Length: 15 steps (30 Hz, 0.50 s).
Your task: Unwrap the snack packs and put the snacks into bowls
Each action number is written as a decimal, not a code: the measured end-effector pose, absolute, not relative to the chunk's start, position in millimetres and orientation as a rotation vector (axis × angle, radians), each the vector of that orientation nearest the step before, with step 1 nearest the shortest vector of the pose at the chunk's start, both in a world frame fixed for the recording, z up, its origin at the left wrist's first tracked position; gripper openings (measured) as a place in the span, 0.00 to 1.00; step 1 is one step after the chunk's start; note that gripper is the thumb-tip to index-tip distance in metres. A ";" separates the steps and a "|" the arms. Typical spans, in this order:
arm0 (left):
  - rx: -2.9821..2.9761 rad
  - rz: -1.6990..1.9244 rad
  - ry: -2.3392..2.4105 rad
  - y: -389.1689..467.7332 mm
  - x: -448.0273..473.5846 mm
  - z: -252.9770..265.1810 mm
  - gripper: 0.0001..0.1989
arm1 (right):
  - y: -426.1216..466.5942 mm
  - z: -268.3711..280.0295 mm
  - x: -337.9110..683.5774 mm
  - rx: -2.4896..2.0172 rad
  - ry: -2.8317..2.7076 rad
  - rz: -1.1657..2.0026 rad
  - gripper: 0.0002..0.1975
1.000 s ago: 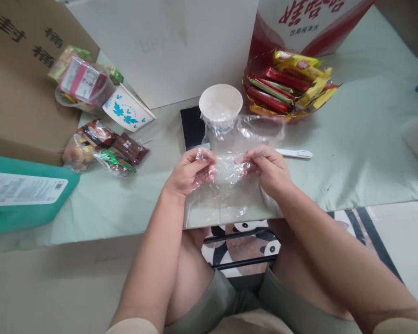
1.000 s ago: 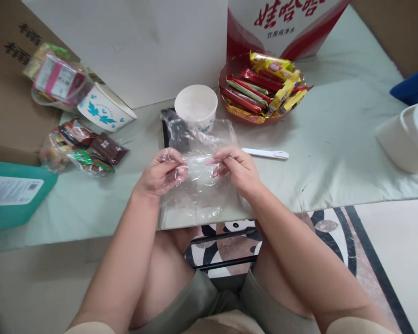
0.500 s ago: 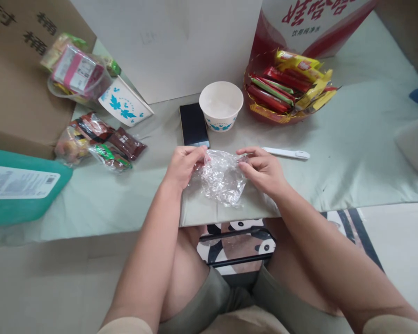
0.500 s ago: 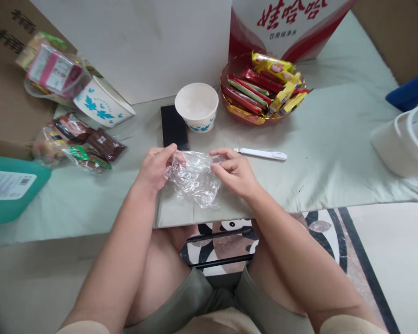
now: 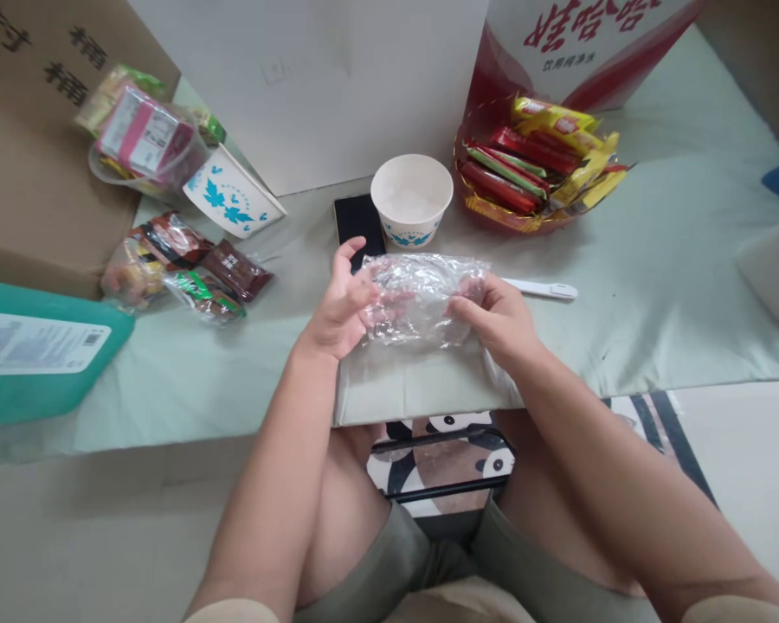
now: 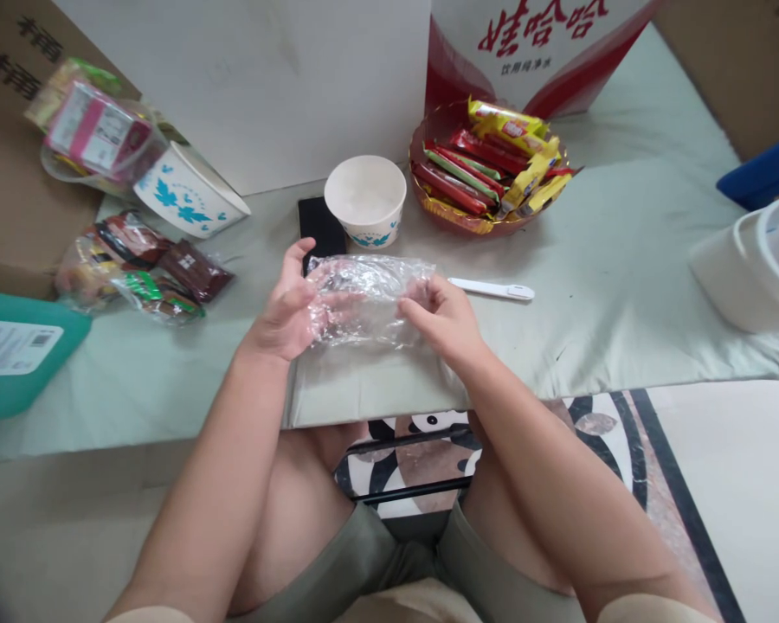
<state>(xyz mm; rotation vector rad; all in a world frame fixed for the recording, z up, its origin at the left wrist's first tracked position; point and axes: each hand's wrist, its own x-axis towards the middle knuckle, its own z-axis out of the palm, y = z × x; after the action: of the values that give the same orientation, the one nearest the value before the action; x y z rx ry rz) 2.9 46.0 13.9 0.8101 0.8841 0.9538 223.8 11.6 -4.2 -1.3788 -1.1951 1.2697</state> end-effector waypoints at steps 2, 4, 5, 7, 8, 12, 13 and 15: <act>0.837 0.895 0.926 45.1 4.1 11.1 0.51 | 11.7 -3.1 223.1 -1.312 -1.098 1.276 0.14; 0.869 0.862 0.960 44.1 6.0 9.3 0.56 | 11.9 -3.2 222.4 -1.246 -1.006 1.334 0.18; 0.877 0.867 0.965 43.8 6.8 9.1 0.57 | 11.9 -3.4 222.0 -1.234 -0.988 1.369 0.19; 0.869 0.897 0.955 43.8 7.8 10.0 0.57 | 11.4 -3.5 221.3 -1.260 -1.033 1.399 0.17; 0.853 0.900 0.951 44.1 8.2 10.9 0.54 | 11.0 -3.3 221.0 -1.279 -1.074 1.378 0.15; 0.794 0.793 0.992 45.3 9.7 13.6 0.25 | 8.7 -1.3 220.4 -1.294 -1.095 1.309 0.11; 0.800 0.769 1.007 45.3 10.1 13.7 0.20 | 8.2 -0.9 220.5 -1.302 -1.072 1.338 0.12; 0.820 0.742 1.023 44.8 10.3 13.7 0.14 | 7.6 -0.4 221.0 -1.330 -1.042 1.399 0.14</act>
<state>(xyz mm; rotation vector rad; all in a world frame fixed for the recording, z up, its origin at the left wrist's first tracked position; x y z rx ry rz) 10.3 44.8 13.7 0.8201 1.0228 0.7419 221.0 7.6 -0.4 -1.3295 -1.0415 1.3989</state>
